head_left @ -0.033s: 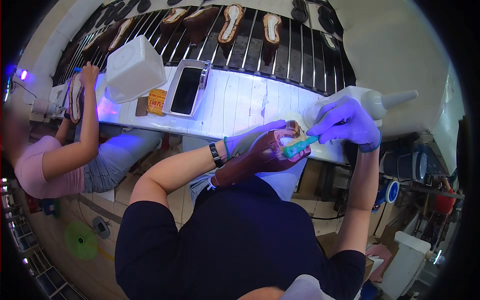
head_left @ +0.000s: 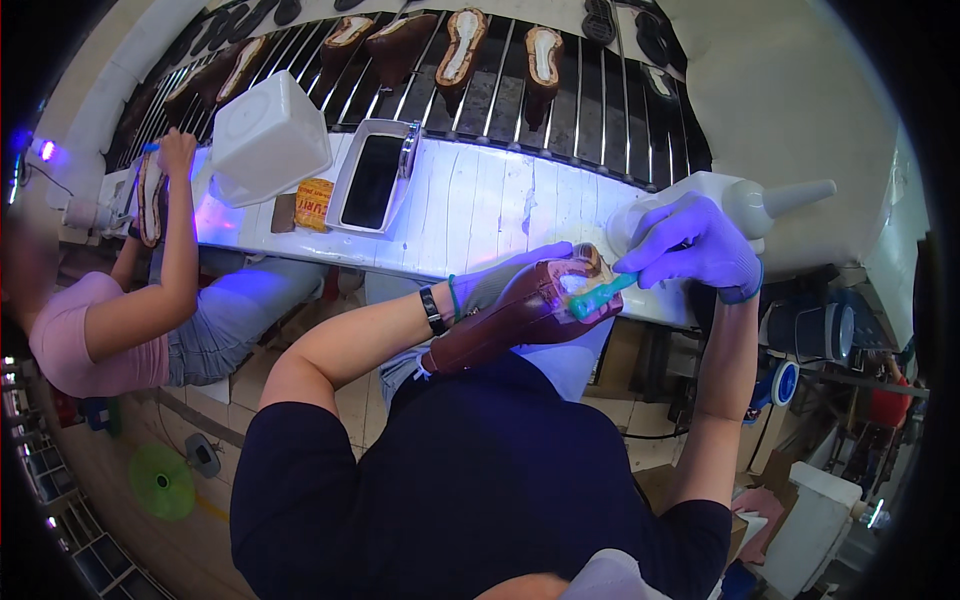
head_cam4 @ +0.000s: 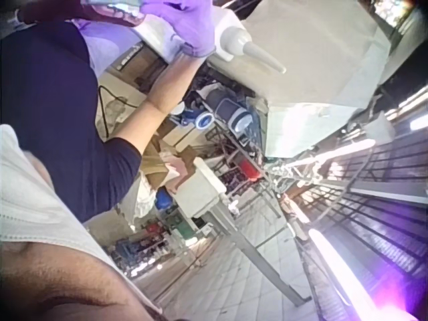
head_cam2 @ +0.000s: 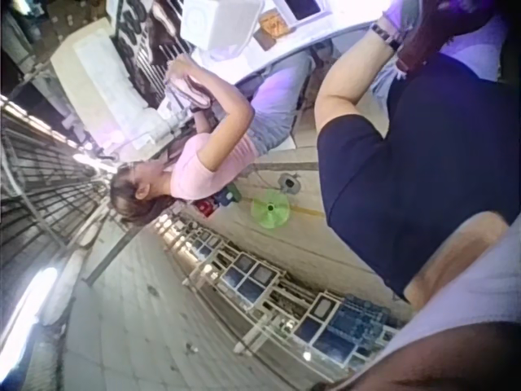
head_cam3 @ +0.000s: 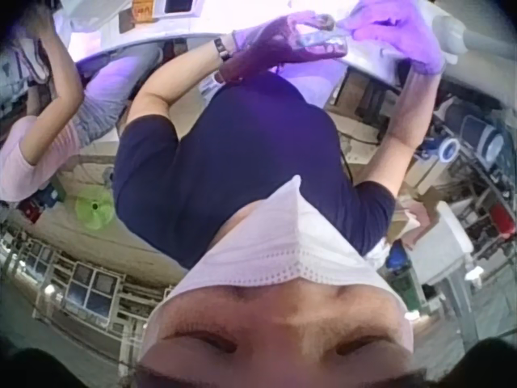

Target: Applying adhesive to the bottom and edges of shoe components using a brush on a manufacturing line.

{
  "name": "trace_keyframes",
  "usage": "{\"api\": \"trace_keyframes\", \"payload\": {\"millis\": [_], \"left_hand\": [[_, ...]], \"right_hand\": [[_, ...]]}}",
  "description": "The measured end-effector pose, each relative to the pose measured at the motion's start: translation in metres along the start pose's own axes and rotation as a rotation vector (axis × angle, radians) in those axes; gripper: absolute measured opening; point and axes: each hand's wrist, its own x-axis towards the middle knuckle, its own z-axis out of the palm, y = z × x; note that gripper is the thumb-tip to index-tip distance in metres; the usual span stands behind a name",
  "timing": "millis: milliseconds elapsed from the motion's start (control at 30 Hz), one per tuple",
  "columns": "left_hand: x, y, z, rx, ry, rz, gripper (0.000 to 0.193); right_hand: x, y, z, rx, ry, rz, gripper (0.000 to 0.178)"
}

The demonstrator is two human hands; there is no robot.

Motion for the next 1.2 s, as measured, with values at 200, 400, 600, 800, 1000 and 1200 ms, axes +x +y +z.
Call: {"api": "trace_keyframes", "payload": {"millis": [200,400,600,800,1000,1200], "left_hand": [[-0.003,0.016,0.030,1.108,0.057,0.626,0.020],[-0.044,0.048,-0.012,0.141,0.141,0.107,0.038],[-0.066,0.078,0.008,0.333,0.295,0.344,0.039],[-0.020,0.094,-0.093,0.603,0.656,0.421,0.053],[-0.040,0.082,-0.051,1.503,0.910,0.184,0.086],[-0.073,0.042,-0.017,2.354,0.795,-0.049,0.123]], "right_hand": [[-0.024,0.018,-0.018,-0.007,-0.071,0.038,0.026],[-0.088,0.097,0.023,0.625,0.527,-0.336,0.021],[-0.112,0.169,0.119,0.852,0.861,-0.385,0.026],[-0.102,0.173,0.149,1.060,0.941,-0.322,0.026],[-0.085,0.166,0.145,1.096,0.859,-0.352,0.027],[-0.082,0.188,0.152,1.192,0.790,-0.508,0.013]]}}
